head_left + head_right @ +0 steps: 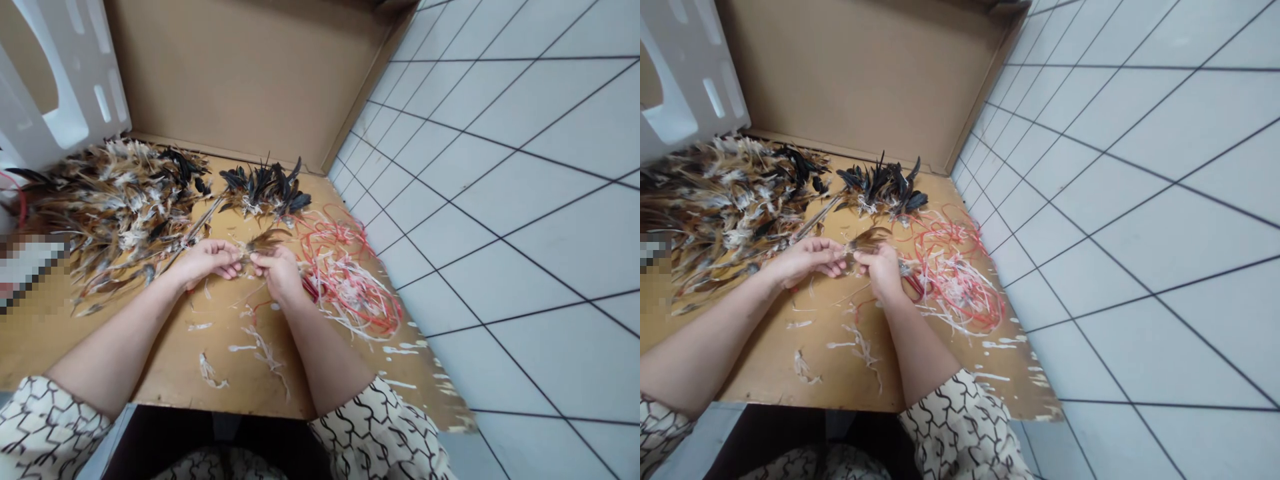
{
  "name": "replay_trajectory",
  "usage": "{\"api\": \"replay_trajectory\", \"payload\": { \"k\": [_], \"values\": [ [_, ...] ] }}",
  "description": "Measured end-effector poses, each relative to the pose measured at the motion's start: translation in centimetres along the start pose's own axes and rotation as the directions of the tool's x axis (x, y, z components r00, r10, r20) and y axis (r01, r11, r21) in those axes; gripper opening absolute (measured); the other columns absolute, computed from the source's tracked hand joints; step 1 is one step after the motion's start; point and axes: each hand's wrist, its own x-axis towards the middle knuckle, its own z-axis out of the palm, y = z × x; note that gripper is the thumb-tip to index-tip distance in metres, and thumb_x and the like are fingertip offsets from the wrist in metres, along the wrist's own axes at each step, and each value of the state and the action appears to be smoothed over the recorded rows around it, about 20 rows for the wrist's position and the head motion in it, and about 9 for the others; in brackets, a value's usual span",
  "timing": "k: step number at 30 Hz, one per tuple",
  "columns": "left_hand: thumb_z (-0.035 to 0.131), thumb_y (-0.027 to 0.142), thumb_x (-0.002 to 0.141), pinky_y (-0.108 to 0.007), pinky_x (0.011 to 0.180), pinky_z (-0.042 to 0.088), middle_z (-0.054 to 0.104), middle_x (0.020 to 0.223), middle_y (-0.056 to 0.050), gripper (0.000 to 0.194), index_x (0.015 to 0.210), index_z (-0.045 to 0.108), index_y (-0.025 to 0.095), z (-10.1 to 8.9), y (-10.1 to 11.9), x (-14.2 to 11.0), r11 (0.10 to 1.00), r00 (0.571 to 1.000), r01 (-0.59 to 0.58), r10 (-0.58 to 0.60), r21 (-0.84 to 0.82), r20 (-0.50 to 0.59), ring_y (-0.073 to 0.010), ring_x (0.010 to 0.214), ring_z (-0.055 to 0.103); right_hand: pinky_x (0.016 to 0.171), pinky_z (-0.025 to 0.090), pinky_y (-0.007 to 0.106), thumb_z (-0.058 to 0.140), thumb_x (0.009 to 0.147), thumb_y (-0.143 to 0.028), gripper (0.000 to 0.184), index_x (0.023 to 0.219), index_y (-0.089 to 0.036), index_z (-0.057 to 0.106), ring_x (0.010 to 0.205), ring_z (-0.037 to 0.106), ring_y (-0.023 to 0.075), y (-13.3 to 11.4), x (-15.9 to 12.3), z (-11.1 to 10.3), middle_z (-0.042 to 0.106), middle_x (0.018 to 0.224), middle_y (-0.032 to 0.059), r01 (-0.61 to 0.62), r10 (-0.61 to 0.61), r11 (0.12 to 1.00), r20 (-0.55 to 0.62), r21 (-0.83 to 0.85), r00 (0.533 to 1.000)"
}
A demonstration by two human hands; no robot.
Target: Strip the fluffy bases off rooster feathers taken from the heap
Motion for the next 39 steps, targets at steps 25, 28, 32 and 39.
{"api": "replay_trajectory", "payload": {
  "k": [25,28,32,39],
  "values": [
    [0.066,0.012,0.065,-0.019,0.045,0.039,0.056,0.047,0.001,0.012,0.055,0.059,0.011,0.1,-0.2,0.2,0.996,1.0,0.024,-0.023,0.081,-0.009,-0.0053,0.039,0.047,0.035,0.027,0.018,0.068,0.055,-0.026,0.022,0.046,-0.016,0.05,0.034,0.038,0.0039,0.1,0.3,-0.1,0.048,0.04,-0.004,-0.088,0.093,0.994,-0.092,0.06,0.991],
    [0.062,0.008,0.066,-0.018,0.044,0.04,0.055,0.045,0.002,0.013,0.055,0.057,0.012,0.1,-0.1,0.3,0.997,0.997,0.026,-0.021,0.068,-0.07,-0.0052,0.037,0.046,0.034,0.027,0.017,0.067,0.054,-0.022,0.019,0.049,-0.016,0.05,0.034,0.039,0.0039,0.0,0.4,-0.1,0.049,0.04,-0.0046,-0.081,0.09,0.994,-0.128,0.078,0.988],
    [0.058,0.006,0.068,-0.017,0.043,0.039,0.054,0.043,0.003,0.012,0.059,0.055,0.013,0.0,0.3,0.3,1.0,0.98,0.003,-0.001,0.009,-0.197,-0.0051,0.036,0.045,0.033,0.026,0.016,0.064,0.055,-0.015,0.012,0.052,-0.015,0.052,0.035,0.042,0.0051,-0.2,0.6,0.0,0.052,0.042,-0.003,-0.102,0.108,0.994,-0.2,0.04,0.974],
    [0.058,0.002,0.064,-0.018,0.042,0.036,0.052,0.041,0.005,0.017,0.061,0.049,0.015,-0.2,0.4,0.5,0.996,0.955,-0.08,0.068,-0.029,-0.29,-0.0051,0.035,0.043,0.035,0.031,0.017,0.057,0.06,-0.006,0.015,0.061,-0.018,0.048,0.04,0.047,0.0074,-3.5,5.3,-1.0,0.054,0.046,-0.0035,0.054,-0.113,0.989,-0.457,-0.139,0.882]
  ]
}}
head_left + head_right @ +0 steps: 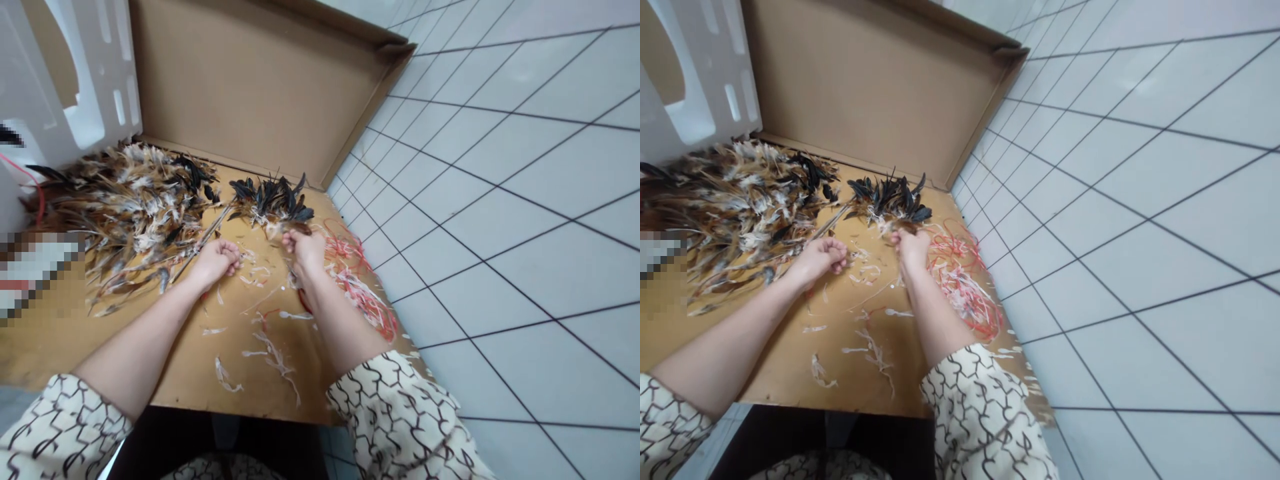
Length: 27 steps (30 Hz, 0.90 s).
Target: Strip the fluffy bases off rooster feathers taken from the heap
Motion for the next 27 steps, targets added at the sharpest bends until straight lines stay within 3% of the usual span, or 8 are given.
{"api": "replay_trajectory", "payload": {
  "k": [2,5,9,12,15,17,21,27],
  "values": [
    [0.059,0.001,0.063,-0.018,0.043,0.036,0.052,0.041,0.005,0.018,0.061,0.049,0.015,0.0,-0.1,0.1,1.0,1.0,-0.013,0.013,0.009,0.0,-0.0054,0.035,0.043,0.04,0.036,0.018,0.055,0.061,-0.006,0.016,0.067,-0.019,0.048,0.045,0.05,0.0084,-1.1,2.2,0.5,0.055,0.05,-0.0042,0.08,-0.08,0.997,-0.062,-0.003,0.995],
    [0.055,0.0,0.063,-0.019,0.046,0.036,0.051,0.043,0.006,0.019,0.064,0.047,0.017,-0.2,-0.3,0.3,0.998,0.999,-0.035,0.036,0.056,-0.021,-0.0066,0.037,0.044,0.052,0.043,0.019,0.057,0.059,-0.005,0.027,0.081,-0.019,0.05,0.06,0.057,0.0096,-1.9,4.5,1.3,0.06,0.064,-0.0041,0.158,-0.159,0.987,-0.038,-0.037,0.987],
    [0.052,0.003,0.065,-0.023,0.051,0.038,0.05,0.047,0.005,0.017,0.067,0.048,0.018,-0.7,-0.6,0.6,0.957,0.988,-0.113,0.137,0.268,-0.069,-0.0104,0.043,0.046,0.071,0.046,0.027,0.062,0.054,-0.006,0.04,0.089,-0.019,0.05,0.081,0.058,0.0138,-0.6,4.0,1.7,0.062,0.082,0.0005,0.113,-0.112,0.971,0.017,-0.21,0.994],
    [0.055,0.008,0.067,-0.027,0.062,0.041,0.055,0.055,0.001,0.012,0.072,0.055,0.018,-1.0,-0.7,0.6,0.78,0.955,-0.21,0.293,0.59,-0.048,-0.0153,0.056,0.053,0.076,0.046,0.031,0.062,0.052,-0.005,0.038,0.085,-0.019,0.049,0.084,0.058,0.0151,0.9,1.6,1.7,0.061,0.085,0.002,0.096,-0.083,0.963,0.062,-0.25,0.995],
    [0.053,0.012,0.07,-0.029,0.072,0.042,0.064,0.073,-0.007,0.015,0.082,0.062,0.018,-1.5,-0.4,0.3,0.544,0.93,-0.251,0.365,0.801,0.043,-0.0208,0.073,0.059,0.077,0.046,0.03,0.06,0.054,-0.007,0.029,0.079,-0.02,0.051,0.078,0.058,0.0138,1.6,-1.5,1.6,0.06,0.077,0.0002,0.151,-0.102,0.972,0.251,-0.183,0.963],
    [0.051,0.014,0.073,-0.03,0.076,0.042,0.066,0.085,-0.011,0.02,0.088,0.064,0.017,-1.9,0.1,0.1,0.439,0.919,-0.251,0.388,0.863,0.07,-0.0237,0.083,0.06,0.077,0.046,0.03,0.061,0.055,-0.009,0.024,0.076,-0.02,0.053,0.075,0.058,0.0131,1.7,-3.6,1.7,0.061,0.073,-0.0007,0.187,-0.117,0.969,0.366,-0.16,0.923],
    [0.047,0.014,0.073,-0.032,0.077,0.043,0.066,0.097,-0.014,0.027,0.092,0.066,0.016,-3.3,1.5,-0.2,0.33,0.89,-0.16,0.455,0.93,-0.008,-0.0275,0.092,0.06,0.074,0.046,0.029,0.059,0.059,-0.013,0.013,0.07,-0.02,0.057,0.068,0.056,0.0115,2.0,-6.6,2.0,0.061,0.069,-0.0016,0.22,-0.119,0.961,0.468,-0.167,0.875],
    [0.054,0.02,0.068,-0.032,0.067,0.043,0.068,0.085,-0.012,0.02,0.082,0.068,0.018,-6.8,3.8,-0.4,0.331,0.869,0.102,0.429,0.938,-0.246,-0.0303,0.086,0.061,0.062,0.044,0.026,0.059,0.061,-0.017,0.004,0.064,-0.02,0.059,0.06,0.053,0.0108,4.2,-7.0,1.3,0.06,0.062,-0.0024,0.156,-0.07,0.974,0.437,-0.163,0.897]
  ]
}}
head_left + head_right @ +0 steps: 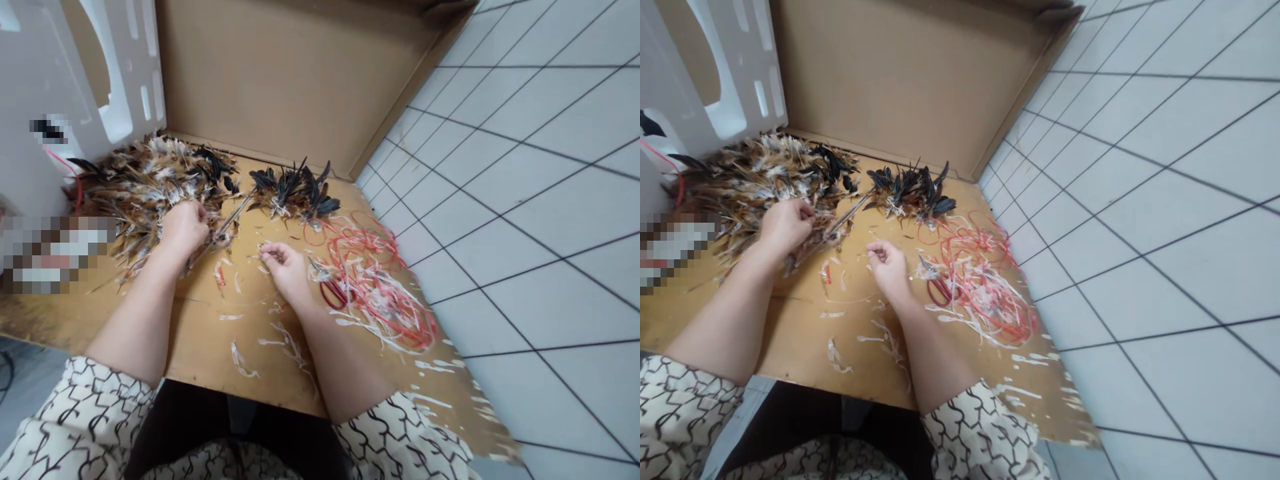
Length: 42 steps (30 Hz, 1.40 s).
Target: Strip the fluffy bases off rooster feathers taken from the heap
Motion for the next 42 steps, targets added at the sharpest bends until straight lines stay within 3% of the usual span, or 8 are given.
{"api": "replay_trajectory", "payload": {
  "k": [7,13,19,24,29,34,38,42],
  "values": [
    [0.069,0.041,0.056,-0.029,0.053,0.037,0.058,0.054,-0.005,0.021,0.052,0.06,0.022,-2.8,-2.4,0.6,0.976,0.977,0.085,-0.12,0.201,0.174,-0.0249,0.065,0.059,0.06,0.043,0.025,0.058,0.06,-0.017,0.003,0.062,-0.02,0.058,0.055,0.049,0.01,1.0,-0.1,-0.1,0.057,0.058,-0.0035,0.033,-0.034,0.999,0.013,0.042,0.999],
    [0.077,0.035,0.04,-0.031,0.051,0.036,0.057,0.056,-0.008,0.029,0.042,0.052,0.021,-2.3,-2.1,0.5,0.961,0.944,0.047,-0.133,0.274,0.302,-0.0309,0.069,0.06,0.061,0.043,0.026,0.055,0.061,-0.015,0.006,0.059,-0.021,0.058,0.054,0.049,0.0105,1.1,-0.7,0.7,0.055,0.056,-0.0033,0.08,-0.08,0.997,0.044,0.012,0.996],
    [0.064,0.025,0.058,-0.032,0.058,0.04,0.061,0.062,-0.011,0.016,0.048,0.053,0.021,-1.5,-2.1,0.5,0.972,0.989,0.099,-0.119,0.215,0.083,-0.0291,0.072,0.06,0.059,0.042,0.025,0.055,0.061,-0.015,0.006,0.059,-0.021,0.058,0.053,0.048,0.0101,1.3,-0.7,0.5,0.054,0.056,-0.0038,0.09,-0.089,0.996,0.05,-0.006,0.995],
    [0.061,0.032,0.063,-0.026,0.051,0.032,0.047,0.047,-0.001,0.02,0.052,0.052,0.019,-1.2,-0.8,0.2,0.978,0.981,0.152,-0.167,-0.143,-0.102,-0.0173,0.055,0.05,0.058,0.04,0.025,0.054,0.061,-0.015,0.007,0.06,-0.02,0.058,0.052,0.047,0.0096,1.4,-0.7,0.7,0.053,0.054,-0.0045,0.075,-0.074,0.997,0.054,-0.009,0.996],
    [0.067,0.025,0.059,-0.023,0.042,0.023,0.038,0.037,0.005,0.029,0.044,0.042,0.018,0.3,1.8,-0.9,0.771,0.973,0.221,-0.134,-0.597,0.188,-0.0072,0.038,0.032,0.06,0.041,0.025,0.056,0.061,-0.014,0.006,0.06,-0.02,0.058,0.053,0.048,0.009,1.0,-0.8,0.6,0.054,0.054,-0.0049,0.029,-0.032,0.998,0.07,0.047,0.997],
    [0.072,0.023,0.054,-0.021,0.04,0.025,0.042,0.037,0.005,0.035,0.041,0.04,0.017,2.4,3.0,-1.4,0.57,0.932,0.279,0.034,-0.773,0.361,-0.0051,0.036,0.034,0.063,0.043,0.025,0.059,0.063,-0.02,0.002,0.064,-0.019,0.058,0.055,0.05,0.0087,0.7,-0.8,0.3,0.058,0.058,-0.0037,-0.025,0.013,0.992,0.097,0.128,0.995],
    [0.077,0.03,0.048,-0.02,0.04,0.027,0.043,0.037,0.004,0.037,0.041,0.043,0.016,3.3,2.7,-1.4,0.568,0.888,0.246,0.193,-0.785,0.418,-0.005,0.036,0.036,0.065,0.045,0.025,0.06,0.065,-0.023,0.006,0.069,-0.019,0.058,0.058,0.05,0.0091,1.0,-0.5,0.2,0.056,0.061,-0.0034,0.022,-0.025,0.993,0.027,0.115,0.999],
    [0.076,0.031,0.05,-0.02,0.041,0.029,0.047,0.039,0.004,0.036,0.043,0.044,0.016,3.2,2.6,-1.6,0.641,0.795,0.245,0.297,-0.728,0.529,-0.0054,0.037,0.039,0.071,0.047,0.028,0.056,0.07,-0.023,0.014,0.083,-0.019,0.059,0.07,0.055,0.0119,1.5,0.3,-0.6,0.06,0.075,0.0005,0.194,-0.189,0.981,-0.148,0.02,0.971]
  ]
}}
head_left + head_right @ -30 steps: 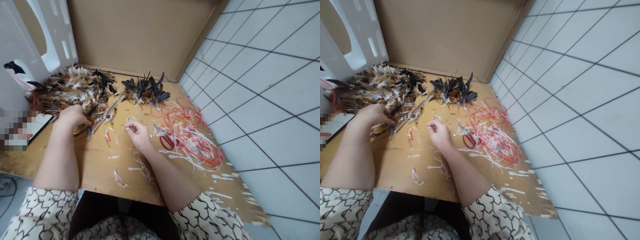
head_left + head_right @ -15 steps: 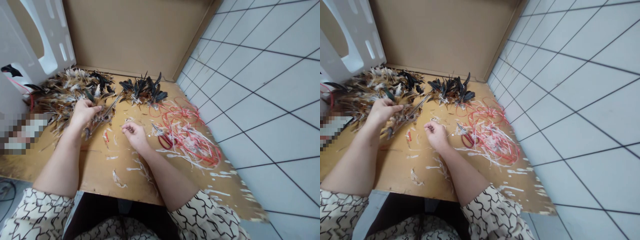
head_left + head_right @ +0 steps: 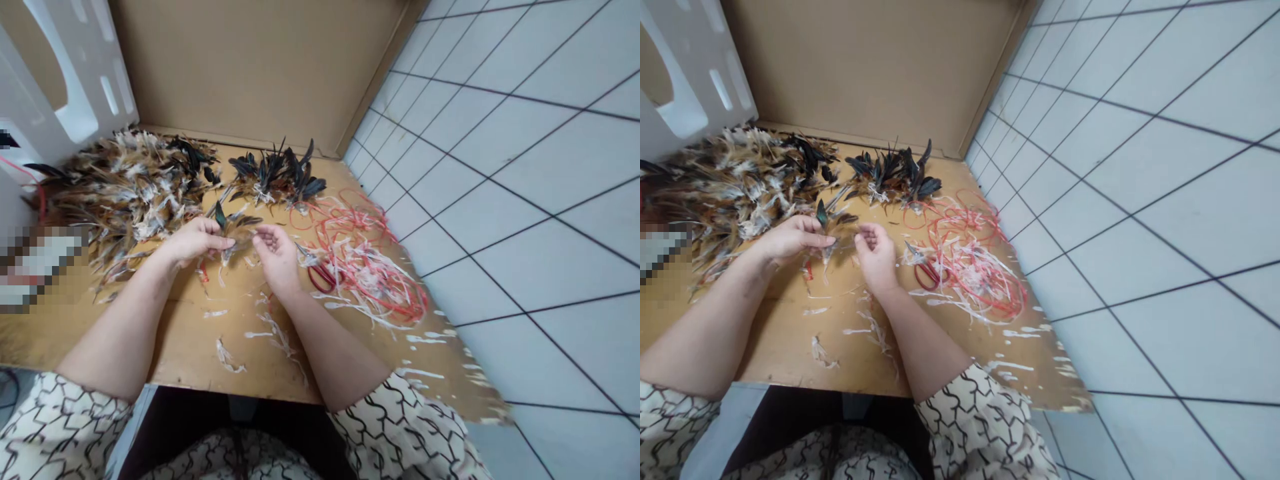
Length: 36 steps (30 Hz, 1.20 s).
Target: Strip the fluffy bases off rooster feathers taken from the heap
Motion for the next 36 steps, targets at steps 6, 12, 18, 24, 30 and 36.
{"api": "replay_trajectory", "payload": {
  "k": [6,12,18,24,30,36],
  "values": [
    [0.075,0.027,0.055,-0.018,0.037,0.024,0.042,0.038,0.006,0.031,0.045,0.048,0.015,0.3,0.4,-0.5,0.986,0.992,0.033,-0.052,0.165,0.113,-0.0033,0.035,0.033,0.08,0.045,0.034,0.048,0.078,-0.018,0.029,0.104,-0.023,0.06,0.086,0.053,0.0171,-0.2,0.9,-2.0,0.057,0.093,0.0058,0.353,-0.365,0.861,0.039,-0.366,0.93],
    [0.077,0.025,0.054,-0.018,0.035,0.029,0.036,0.038,0.008,0.032,0.047,0.047,0.016,0.7,0.8,-1.0,0.97,0.976,0.112,-0.149,0.217,0.16,-0.0044,0.033,0.034,0.076,0.041,0.036,0.049,0.082,-0.02,0.023,0.096,-0.021,0.067,0.084,0.048,0.0208,-1.6,0.5,-2.5,0.056,0.085,0.0077,0.491,-0.398,0.596,0.297,-0.635,0.868],
    [0.076,0.027,0.053,-0.017,0.034,0.027,0.038,0.038,0.008,0.028,0.049,0.052,0.015,0.5,0.5,-0.8,0.986,0.98,0.093,-0.116,0.141,0.161,-0.0042,0.033,0.035,0.071,0.038,0.033,0.053,0.076,-0.015,0.016,0.069,-0.018,0.067,0.075,0.048,0.0191,-1.8,0.6,-2.3,0.056,0.069,0.0055,0.394,-0.285,0.665,0.272,-0.634,0.919],
    [0.078,0.023,0.048,-0.018,0.04,0.031,0.048,0.039,0.004,0.03,0.045,0.05,0.014,0.1,0.0,-0.1,0.992,0.998,0.031,-0.025,-0.118,0.056,-0.0037,0.036,0.039,0.053,0.035,0.024,0.059,0.065,-0.019,0.01,0.056,-0.018,0.057,0.05,0.042,0.0096,-1.3,1.3,-1.7,0.05,0.052,-0.0037,-0.16,0.157,0.975,-0.033,-0.153,0.987],
    [0.08,0.021,0.044,-0.018,0.04,0.033,0.051,0.039,0.003,0.031,0.043,0.05,0.013,0.0,0.2,-0.1,0.96,0.999,0.016,-0.025,-0.278,-0.029,-0.0041,0.036,0.041,0.04,0.022,0.018,0.064,0.055,-0.02,0.012,0.052,-0.017,0.053,0.041,0.031,0.0039,-1.6,1.3,-2.0,0.042,0.044,-0.0074,-0.392,0.413,0.87,-0.007,0.3,0.911],
    [0.079,0.018,0.048,-0.016,0.039,0.032,0.054,0.041,0.001,0.028,0.044,0.053,0.011,0.2,0.5,-0.1,0.95,0.995,0.016,-0.046,-0.313,-0.089,-0.0035,0.035,0.043,0.038,0.022,0.016,0.067,0.051,-0.019,0.017,0.049,-0.016,0.05,0.041,0.032,0.0031,-2.1,0.9,-1.7,0.044,0.044,-0.0066,-0.455,0.452,0.807,0.103,0.375,0.886]
  ]
}}
